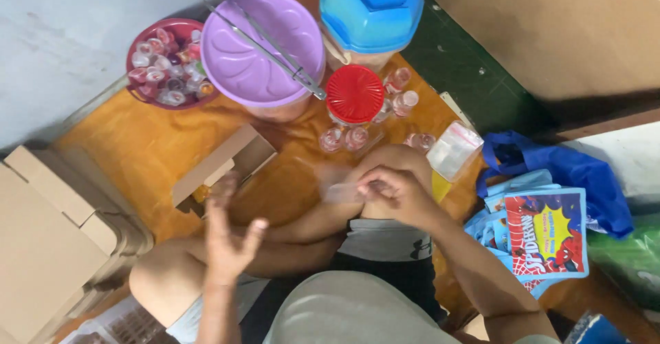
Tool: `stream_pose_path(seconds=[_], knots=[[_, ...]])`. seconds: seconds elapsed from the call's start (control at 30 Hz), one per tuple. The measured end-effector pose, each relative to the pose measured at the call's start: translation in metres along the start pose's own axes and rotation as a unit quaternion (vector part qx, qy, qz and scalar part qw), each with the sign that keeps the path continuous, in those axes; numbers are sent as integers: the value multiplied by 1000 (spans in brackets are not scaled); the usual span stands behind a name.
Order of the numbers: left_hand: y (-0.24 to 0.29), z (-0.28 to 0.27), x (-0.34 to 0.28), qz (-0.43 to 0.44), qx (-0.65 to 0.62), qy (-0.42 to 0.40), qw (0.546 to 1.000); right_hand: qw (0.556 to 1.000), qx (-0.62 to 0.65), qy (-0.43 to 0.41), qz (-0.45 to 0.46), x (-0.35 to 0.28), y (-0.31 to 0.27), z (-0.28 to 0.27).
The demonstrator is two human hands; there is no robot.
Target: Assembling a cardboard box and filling small plastic bags with snacks using metal tongs.
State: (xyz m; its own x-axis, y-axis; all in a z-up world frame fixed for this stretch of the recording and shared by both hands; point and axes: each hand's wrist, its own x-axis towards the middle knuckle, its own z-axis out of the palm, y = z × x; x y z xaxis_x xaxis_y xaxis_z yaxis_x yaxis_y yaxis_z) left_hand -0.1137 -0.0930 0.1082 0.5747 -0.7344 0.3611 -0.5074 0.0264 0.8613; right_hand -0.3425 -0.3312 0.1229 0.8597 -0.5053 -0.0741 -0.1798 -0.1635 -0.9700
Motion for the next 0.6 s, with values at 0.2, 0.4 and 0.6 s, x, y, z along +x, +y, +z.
stream_pose_path(seconds=[0.2,0.4,0.6], knots=[[5,49,-30,-223,-166,-63,958,999,29,11,-29,22,-14,82],[-38,33,-49,-259,-67,34,963,999,-23,12,-27,41,-6,85],[-4,18,-23,-53,204,184,960,995,-9,79,-52,45,25,106]])
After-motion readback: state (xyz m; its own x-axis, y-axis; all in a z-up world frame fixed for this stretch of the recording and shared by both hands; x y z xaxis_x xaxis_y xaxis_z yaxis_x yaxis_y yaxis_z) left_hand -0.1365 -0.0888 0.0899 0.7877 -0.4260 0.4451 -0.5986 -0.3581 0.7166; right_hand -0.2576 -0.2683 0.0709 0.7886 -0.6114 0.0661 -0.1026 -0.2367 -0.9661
